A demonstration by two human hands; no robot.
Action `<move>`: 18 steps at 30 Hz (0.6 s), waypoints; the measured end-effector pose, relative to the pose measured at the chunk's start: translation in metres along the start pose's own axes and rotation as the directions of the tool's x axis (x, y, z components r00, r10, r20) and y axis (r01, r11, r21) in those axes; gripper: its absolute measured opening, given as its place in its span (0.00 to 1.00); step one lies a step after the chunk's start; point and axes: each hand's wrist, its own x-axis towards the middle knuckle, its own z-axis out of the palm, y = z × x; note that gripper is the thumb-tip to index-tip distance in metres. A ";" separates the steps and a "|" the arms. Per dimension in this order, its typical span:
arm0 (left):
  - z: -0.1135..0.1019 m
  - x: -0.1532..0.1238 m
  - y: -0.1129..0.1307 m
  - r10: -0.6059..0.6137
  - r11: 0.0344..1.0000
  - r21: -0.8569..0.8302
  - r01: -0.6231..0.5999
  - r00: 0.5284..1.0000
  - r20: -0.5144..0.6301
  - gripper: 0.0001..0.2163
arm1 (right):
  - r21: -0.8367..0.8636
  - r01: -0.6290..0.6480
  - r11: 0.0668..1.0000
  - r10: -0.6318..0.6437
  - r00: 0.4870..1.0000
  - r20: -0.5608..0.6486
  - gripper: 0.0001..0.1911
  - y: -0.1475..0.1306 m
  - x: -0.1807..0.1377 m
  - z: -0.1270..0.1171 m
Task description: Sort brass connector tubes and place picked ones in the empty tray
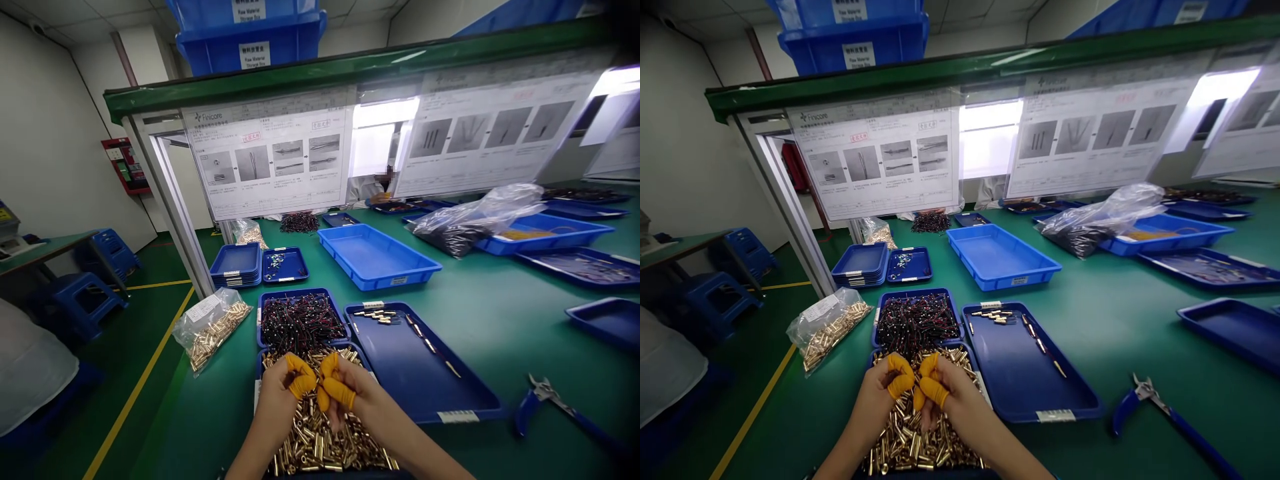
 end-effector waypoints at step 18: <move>-0.006 -0.002 -0.019 0.159 0.700 0.612 -0.368 0.916 0.369 0.10 | -0.131 -0.076 0.988 0.048 0.977 -0.208 0.16 -0.011 0.002 -0.019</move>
